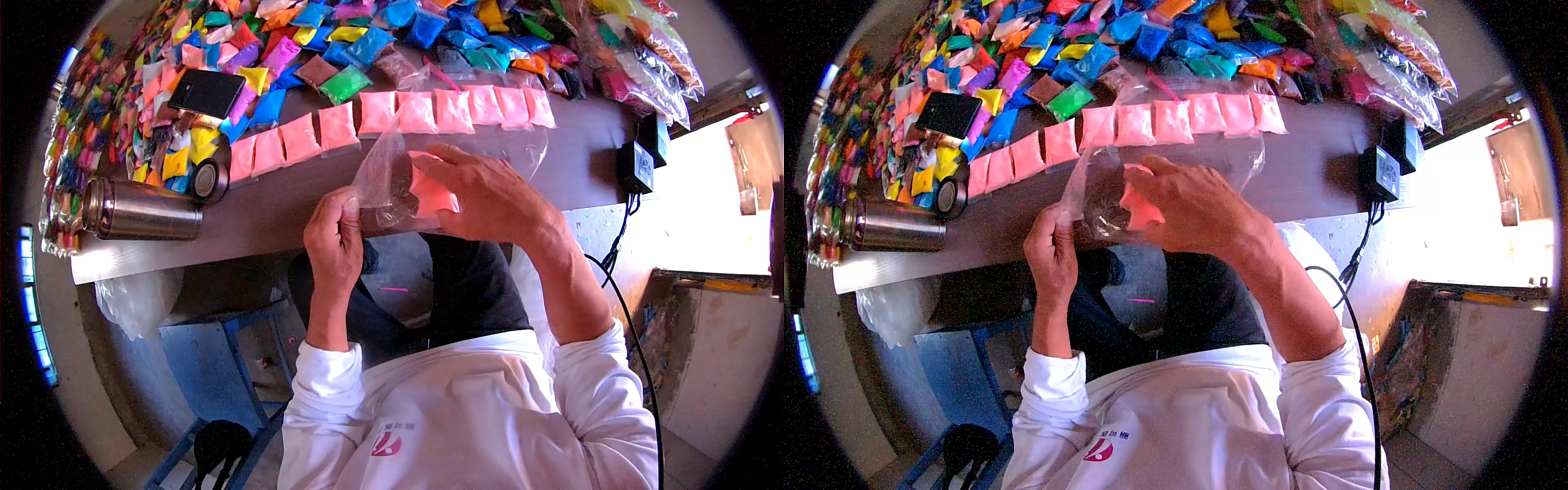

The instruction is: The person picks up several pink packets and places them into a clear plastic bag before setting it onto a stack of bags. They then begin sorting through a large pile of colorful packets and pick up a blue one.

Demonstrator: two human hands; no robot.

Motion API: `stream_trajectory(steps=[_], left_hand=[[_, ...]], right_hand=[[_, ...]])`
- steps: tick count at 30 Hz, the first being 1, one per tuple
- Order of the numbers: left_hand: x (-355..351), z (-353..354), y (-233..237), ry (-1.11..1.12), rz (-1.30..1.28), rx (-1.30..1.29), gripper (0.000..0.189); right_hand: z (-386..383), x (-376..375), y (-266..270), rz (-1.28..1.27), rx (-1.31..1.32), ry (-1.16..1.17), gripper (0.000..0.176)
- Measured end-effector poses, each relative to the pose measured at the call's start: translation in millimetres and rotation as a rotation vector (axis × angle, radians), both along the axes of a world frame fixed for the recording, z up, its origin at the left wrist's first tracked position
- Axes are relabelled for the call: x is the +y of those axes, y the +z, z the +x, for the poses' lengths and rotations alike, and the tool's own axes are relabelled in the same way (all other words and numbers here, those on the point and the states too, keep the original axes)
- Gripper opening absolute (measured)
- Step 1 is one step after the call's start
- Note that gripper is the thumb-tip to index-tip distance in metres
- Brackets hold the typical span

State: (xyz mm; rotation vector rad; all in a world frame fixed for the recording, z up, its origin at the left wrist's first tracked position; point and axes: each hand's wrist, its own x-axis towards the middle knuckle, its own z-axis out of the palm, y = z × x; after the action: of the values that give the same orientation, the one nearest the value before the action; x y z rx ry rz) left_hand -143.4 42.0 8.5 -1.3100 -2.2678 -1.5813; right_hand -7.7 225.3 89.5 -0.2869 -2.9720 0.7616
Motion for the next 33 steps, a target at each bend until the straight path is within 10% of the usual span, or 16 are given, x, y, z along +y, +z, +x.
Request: stream_trajectory(steps=[21,33], left_hand=[[0.3,-0.9,-3.6,0.005,-0.01,-0.021,0.018],[-6.0,0.9,6.2,-0.064,-0.021,-0.233,0.025]], right_hand=[[-10.9,2.0,-5.6,-0.073,0.267,-0.219,0.017],[-36.5,-31.2,-19.9,-0.07,0.324,-0.225,0.027]])
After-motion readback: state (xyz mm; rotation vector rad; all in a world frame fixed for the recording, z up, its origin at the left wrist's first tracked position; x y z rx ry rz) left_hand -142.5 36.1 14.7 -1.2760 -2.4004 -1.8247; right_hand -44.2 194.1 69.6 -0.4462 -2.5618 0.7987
